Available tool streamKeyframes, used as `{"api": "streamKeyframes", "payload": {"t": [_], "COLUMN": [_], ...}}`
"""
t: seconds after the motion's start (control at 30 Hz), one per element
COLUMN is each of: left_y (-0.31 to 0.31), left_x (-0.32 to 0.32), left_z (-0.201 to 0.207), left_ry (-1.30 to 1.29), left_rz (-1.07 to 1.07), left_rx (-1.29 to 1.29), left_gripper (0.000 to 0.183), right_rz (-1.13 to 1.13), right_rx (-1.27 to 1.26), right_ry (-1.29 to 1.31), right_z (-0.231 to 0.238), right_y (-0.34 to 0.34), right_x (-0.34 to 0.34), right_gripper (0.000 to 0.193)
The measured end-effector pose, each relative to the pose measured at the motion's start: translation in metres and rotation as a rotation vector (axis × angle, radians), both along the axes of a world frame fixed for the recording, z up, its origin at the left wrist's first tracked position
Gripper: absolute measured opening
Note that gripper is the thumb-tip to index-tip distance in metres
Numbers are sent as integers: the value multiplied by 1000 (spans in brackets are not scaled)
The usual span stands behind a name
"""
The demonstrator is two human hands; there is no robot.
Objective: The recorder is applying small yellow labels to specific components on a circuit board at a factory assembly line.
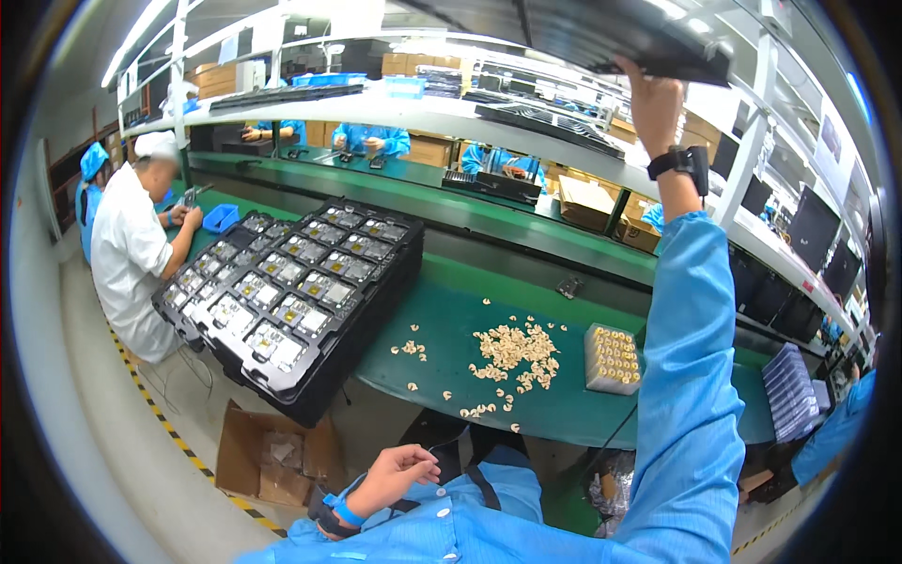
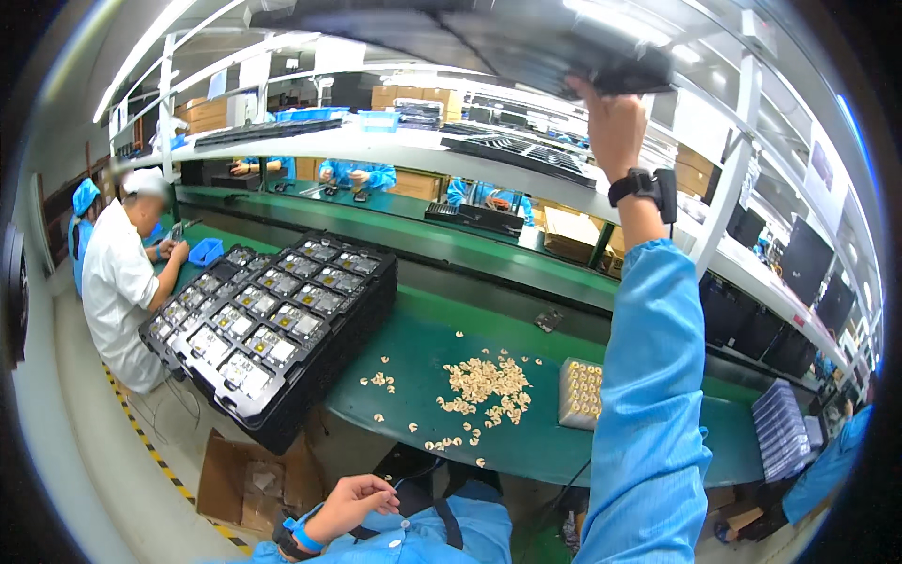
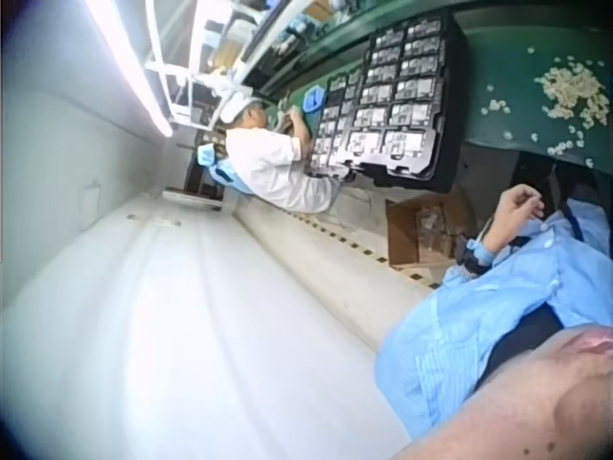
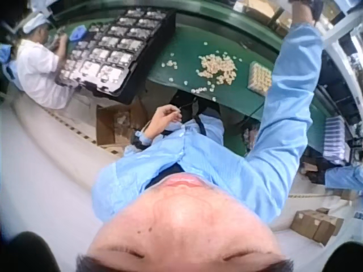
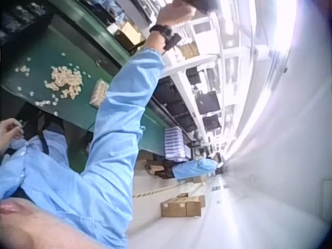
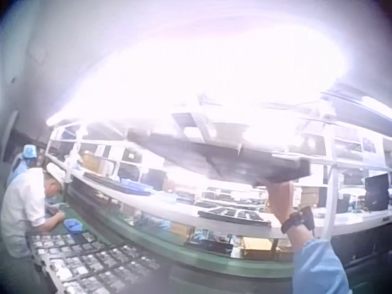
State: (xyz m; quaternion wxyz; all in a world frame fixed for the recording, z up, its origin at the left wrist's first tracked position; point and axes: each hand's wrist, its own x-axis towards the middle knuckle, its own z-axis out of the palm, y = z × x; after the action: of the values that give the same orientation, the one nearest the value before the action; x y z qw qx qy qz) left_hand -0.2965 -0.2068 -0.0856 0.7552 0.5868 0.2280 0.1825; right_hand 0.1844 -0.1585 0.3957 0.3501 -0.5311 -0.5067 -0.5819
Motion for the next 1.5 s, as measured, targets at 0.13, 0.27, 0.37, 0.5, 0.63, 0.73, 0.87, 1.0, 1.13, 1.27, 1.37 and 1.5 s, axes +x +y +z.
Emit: {"api": "streamKeyframes", "payload": {"t": [0.13, 0.27, 0.37, 0.5, 0.63, 0.73, 0.87, 1.0, 1.13, 1.27, 1.37, 1.5], "left_y": [0, 6, 11, 19, 20, 23, 25, 24, 26, 25, 23, 25], "left_x": [-3, -4, 3, 16, 28, 38, 48, 52, 58, 69, 75, 66], "left_z": [-6, -12, -9, -9, -11, -18, -14, -19, -25, -14, -7, -9], "left_ry": [44, 61, 98, 103, 123, 130, 170, 186, 235, 267, 240, 210], "left_rz": [13, 23, 52, 63, 53, 55, 29, 18, -50, -75, -100, -73], "left_rx": [12, -38, -48, -51, -93, -62, -102, -101, -110, -119, -91, -114], "left_gripper": [21, 19, 18, 18, 17, 18, 18, 19, 18, 18, 18, 18], "right_rz": [-12, 24, 8, -80, 184, 92, -15, 98, 394, -46, -292, -208], "right_rx": [108, 94, 68, -59, -115, -372, -373, -92, -262, -555, -612, -446], "right_ry": [41, 135, 225, 322, 204, -34, 463, 480, 148, -106, -159, -421], "right_z": [-53, -82, -89, -83, -81, -70, -67, -56, -55, -69, -61, -59], "right_y": [2, 8, 16, 26, 42, 46, 37, 6, -13, 11, 36, 60], "right_x": [52, 79, 93, 115, 155, 192, 230, 179, 61, -32, -25, 16], "right_gripper": [25, 37, 45, 35, 27, 24, 34, 27, 34, 51, 45, 34]}}
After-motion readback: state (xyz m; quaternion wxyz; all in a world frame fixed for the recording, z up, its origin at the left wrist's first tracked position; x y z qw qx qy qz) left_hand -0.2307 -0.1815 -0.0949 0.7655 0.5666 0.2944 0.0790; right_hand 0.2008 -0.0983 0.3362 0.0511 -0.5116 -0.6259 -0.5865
